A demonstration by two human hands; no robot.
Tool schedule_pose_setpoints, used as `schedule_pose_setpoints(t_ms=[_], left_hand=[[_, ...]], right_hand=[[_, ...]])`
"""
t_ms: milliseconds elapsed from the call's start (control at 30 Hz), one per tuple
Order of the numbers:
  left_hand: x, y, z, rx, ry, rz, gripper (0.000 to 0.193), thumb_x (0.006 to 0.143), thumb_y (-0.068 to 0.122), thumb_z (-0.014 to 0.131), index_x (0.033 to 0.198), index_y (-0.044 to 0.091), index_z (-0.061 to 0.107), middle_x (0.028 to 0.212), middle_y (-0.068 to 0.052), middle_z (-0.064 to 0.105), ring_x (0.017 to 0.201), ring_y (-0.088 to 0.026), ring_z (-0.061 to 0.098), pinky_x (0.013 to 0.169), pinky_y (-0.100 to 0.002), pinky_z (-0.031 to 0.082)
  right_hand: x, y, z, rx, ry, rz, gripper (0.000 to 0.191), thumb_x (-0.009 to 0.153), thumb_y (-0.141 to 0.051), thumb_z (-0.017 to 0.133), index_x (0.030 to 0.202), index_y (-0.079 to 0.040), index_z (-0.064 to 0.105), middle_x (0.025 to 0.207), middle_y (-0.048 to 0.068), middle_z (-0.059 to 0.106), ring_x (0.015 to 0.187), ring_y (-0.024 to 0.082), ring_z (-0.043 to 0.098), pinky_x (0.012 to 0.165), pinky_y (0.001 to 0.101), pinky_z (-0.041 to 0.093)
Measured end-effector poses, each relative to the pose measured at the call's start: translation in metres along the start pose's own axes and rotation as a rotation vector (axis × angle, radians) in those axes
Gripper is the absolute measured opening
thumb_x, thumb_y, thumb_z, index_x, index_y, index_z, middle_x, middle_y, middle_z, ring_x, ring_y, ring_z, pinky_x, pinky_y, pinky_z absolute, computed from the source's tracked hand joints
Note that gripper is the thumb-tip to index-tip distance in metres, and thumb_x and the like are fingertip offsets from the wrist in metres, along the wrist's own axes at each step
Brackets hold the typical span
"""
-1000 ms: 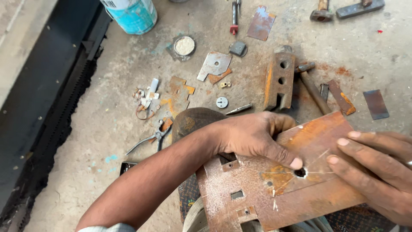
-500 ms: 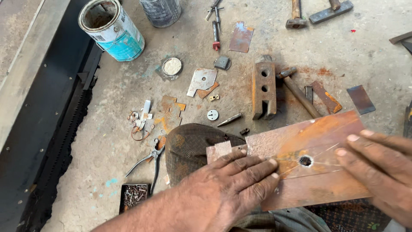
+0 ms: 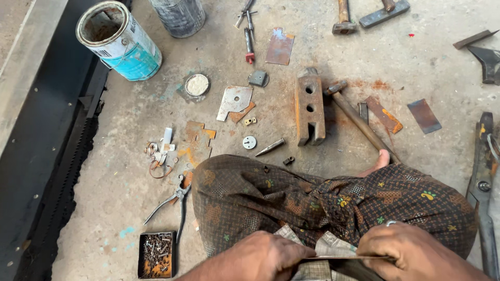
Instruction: The person sits on the floor and assembles a metal lock mechanism by inserting pins and striking them with a hammer. The person uses a small container of white paste, a hammer, and a metal block to secure the components into a rusted metal plate.
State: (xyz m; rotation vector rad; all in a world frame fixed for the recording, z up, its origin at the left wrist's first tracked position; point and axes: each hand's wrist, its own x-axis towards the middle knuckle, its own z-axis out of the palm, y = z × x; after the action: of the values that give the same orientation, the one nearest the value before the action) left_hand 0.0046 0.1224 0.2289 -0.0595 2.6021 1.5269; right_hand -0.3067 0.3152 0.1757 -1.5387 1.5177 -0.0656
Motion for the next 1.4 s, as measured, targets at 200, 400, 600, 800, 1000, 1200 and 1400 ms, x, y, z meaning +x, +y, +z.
schedule_pose_setpoints(t_ms=[200, 400, 600, 800, 1000, 1200, 1400], left_hand=[[0.007, -0.025, -0.008, -0.272, 0.027, -0.105, 0.025, 0.093, 0.008, 0.067, 0.118, 0.01, 0.073, 0.097, -0.009, 0.077, 0.085, -0.022, 0.075, 0.077, -0.037, 0.06], [0.017, -0.054, -0.031, -0.817, -0.238, -0.215, 0.057, 0.095, 0.028, 0.07, 0.143, -0.001, 0.059, 0.122, -0.008, 0.073, 0.108, -0.016, 0.067, 0.096, -0.033, 0.053], [0.033, -0.084, -0.052, -1.358, -0.255, 0.002, 0.128, 0.086, 0.089, 0.058, 0.164, -0.01, 0.036, 0.138, -0.024, 0.055, 0.123, -0.026, 0.054, 0.111, -0.041, 0.041], [0.066, -0.1, 0.017, -1.771, 0.256, 0.233, 0.131, 0.066, 0.099, 0.048, 0.157, 0.006, 0.04, 0.146, -0.01, 0.058, 0.131, -0.023, 0.058, 0.112, -0.039, 0.046], [0.105, -0.119, 0.057, -1.597, 0.857, -0.044, 0.081, 0.077, 0.051, 0.066, 0.139, 0.003, 0.052, 0.132, -0.013, 0.064, 0.118, -0.026, 0.061, 0.101, -0.039, 0.05], [0.151, -0.135, 0.011, -1.545, 1.27, -0.254, 0.041, 0.087, 0.005, 0.076, 0.125, -0.002, 0.062, 0.116, -0.018, 0.069, 0.102, -0.031, 0.066, 0.087, -0.041, 0.053], [0.195, -0.191, -0.027, -1.665, 1.363, -0.076, 0.045, 0.083, 0.001, 0.072, 0.126, 0.003, 0.06, 0.119, -0.012, 0.071, 0.107, -0.025, 0.071, 0.097, -0.04, 0.057]], right_hand=[[0.011, -0.011, -0.006, 0.591, -0.045, 0.248, 0.025, 0.088, -0.02, 0.082, 0.107, -0.006, 0.075, 0.088, 0.007, 0.074, 0.085, 0.015, 0.062, 0.079, 0.0338, 0.056], [0.029, 0.011, 0.028, 0.931, 0.281, 0.35, 0.029, 0.084, -0.02, 0.079, 0.104, 0.0, 0.076, 0.088, 0.01, 0.08, 0.084, 0.017, 0.069, 0.081, 0.0348, 0.06], [0.036, 0.035, 0.025, 1.51, 0.471, 0.163, 0.038, 0.084, -0.008, 0.071, 0.117, 0.01, 0.072, 0.11, 0.021, 0.079, 0.103, 0.03, 0.071, 0.093, 0.0472, 0.054], [0.048, 0.022, 0.009, 1.796, 0.606, -0.062, 0.065, 0.092, -0.007, 0.066, 0.154, -0.019, 0.05, 0.144, 0.011, 0.062, 0.131, 0.028, 0.057, 0.106, 0.0516, 0.043], [0.096, 0.009, -0.014, 1.809, 0.736, 0.189, 0.061, 0.084, -0.008, 0.065, 0.144, -0.005, 0.053, 0.141, 0.009, 0.062, 0.133, 0.024, 0.055, 0.111, 0.0458, 0.041], [0.153, 0.007, -0.051, 1.713, 0.761, 0.353, 0.057, 0.085, -0.01, 0.067, 0.14, -0.003, 0.056, 0.14, 0.012, 0.065, 0.132, 0.025, 0.059, 0.111, 0.0474, 0.043], [0.216, 0.04, -0.091, 1.65, 0.724, 0.283, 0.057, 0.081, -0.009, 0.072, 0.136, -0.004, 0.057, 0.133, 0.013, 0.068, 0.122, 0.028, 0.066, 0.105, 0.0478, 0.05]])
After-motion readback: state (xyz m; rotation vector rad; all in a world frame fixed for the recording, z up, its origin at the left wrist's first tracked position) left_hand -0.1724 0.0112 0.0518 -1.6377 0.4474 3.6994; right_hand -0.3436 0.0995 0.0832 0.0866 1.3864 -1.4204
